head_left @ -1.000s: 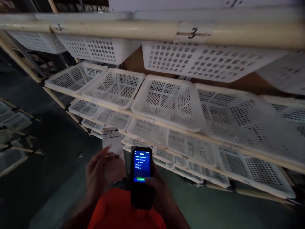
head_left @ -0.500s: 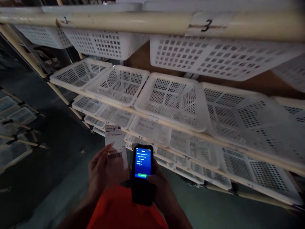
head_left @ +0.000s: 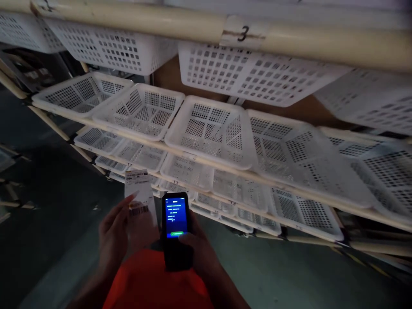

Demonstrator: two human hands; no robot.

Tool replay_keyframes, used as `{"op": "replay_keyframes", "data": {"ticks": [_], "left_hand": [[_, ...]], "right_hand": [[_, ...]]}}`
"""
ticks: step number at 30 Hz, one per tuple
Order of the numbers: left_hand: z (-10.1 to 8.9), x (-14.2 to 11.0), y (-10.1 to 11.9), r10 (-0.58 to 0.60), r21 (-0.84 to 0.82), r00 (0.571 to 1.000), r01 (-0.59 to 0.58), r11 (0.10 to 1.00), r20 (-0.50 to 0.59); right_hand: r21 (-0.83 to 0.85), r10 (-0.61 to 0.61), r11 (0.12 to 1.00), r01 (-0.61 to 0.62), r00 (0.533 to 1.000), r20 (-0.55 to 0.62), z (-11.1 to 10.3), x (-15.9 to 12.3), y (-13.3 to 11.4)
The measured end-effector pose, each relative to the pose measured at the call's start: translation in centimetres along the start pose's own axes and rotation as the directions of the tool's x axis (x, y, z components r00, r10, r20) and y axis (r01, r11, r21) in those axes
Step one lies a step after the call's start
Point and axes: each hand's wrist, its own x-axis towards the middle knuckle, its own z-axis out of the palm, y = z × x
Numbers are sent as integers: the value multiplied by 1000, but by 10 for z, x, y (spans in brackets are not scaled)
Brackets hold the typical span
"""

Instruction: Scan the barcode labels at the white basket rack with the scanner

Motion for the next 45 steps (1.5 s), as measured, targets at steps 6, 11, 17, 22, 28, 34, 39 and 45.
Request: {"op": "replay_keyframes", "data": {"ticks": [6,11,17,22,28,34,39,45], "left_hand": [[2,0,-1,-36,12,999,36,999,6],[3,1,-3,-44,11,999,44,999,-11],[7,1,0,-54,-37,998,53,998,-23],[9,0,2,-7,35,999,9,999,-33],[3,4,-4,-15,19,1000,15,1000,-4],[2,2,-4,-14,53,1000,15,998,-4],[5,1,-1,-38,-20,999,38,999,-12],[3,1,-1,7,15,1000,-6,1000,-16]], "right_hand": [[-23,3,1000,-3,1000,3,0,0,-2],[-13,18,1000,-18,1000,-2,-2,0,-1],[50,31,998,-31,1000,1,-5,1,1],[65,41,997,-40,999,-13,-3,3,-3],[59,42,997,-39,998,-40,-3,4,-2],[-5,49,999,-50,996,-73,-2,4,-2],[-79,40,996,-47,995,-89,-3,4,-2],[-60,46,997,-52,995,-93,-6,4,0]]}}
